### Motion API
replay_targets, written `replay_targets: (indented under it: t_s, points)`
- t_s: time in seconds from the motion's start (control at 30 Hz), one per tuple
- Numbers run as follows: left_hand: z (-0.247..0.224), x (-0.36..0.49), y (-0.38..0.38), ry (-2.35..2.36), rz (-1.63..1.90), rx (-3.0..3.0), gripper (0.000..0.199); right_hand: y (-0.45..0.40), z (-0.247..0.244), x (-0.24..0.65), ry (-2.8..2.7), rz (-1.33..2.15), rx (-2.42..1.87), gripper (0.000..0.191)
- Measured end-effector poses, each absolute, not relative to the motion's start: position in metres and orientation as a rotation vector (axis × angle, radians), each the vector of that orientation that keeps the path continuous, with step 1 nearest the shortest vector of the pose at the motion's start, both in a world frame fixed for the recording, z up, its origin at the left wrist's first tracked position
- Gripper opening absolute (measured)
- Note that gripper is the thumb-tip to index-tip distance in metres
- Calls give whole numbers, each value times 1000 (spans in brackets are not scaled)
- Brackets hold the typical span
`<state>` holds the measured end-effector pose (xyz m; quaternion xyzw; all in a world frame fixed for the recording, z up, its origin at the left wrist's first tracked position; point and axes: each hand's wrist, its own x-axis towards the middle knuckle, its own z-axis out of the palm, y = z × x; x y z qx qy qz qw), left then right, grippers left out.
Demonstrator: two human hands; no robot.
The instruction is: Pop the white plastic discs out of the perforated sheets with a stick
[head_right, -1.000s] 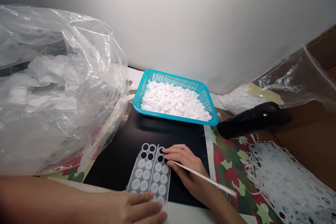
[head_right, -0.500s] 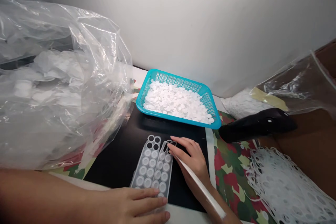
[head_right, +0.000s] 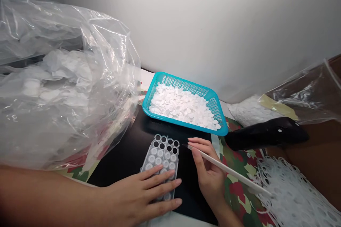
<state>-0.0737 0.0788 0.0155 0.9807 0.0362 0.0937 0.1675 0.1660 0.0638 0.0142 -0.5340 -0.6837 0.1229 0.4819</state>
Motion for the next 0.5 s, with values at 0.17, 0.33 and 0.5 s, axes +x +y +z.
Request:
replay_targets:
  t_s: [0.17, 0.33, 0.5]
  points:
    - [12, -70, 73, 214, 462, 2795, 54, 67, 24, 152, -1984, 505, -1143, 24]
    - [6, -65, 72, 290, 517, 2814, 48, 77, 17, 144, -2187, 743, -1047, 27]
    - [7, -67, 76, 256, 459, 2774, 50, 80, 10, 144, -2214, 740, -1044, 26]
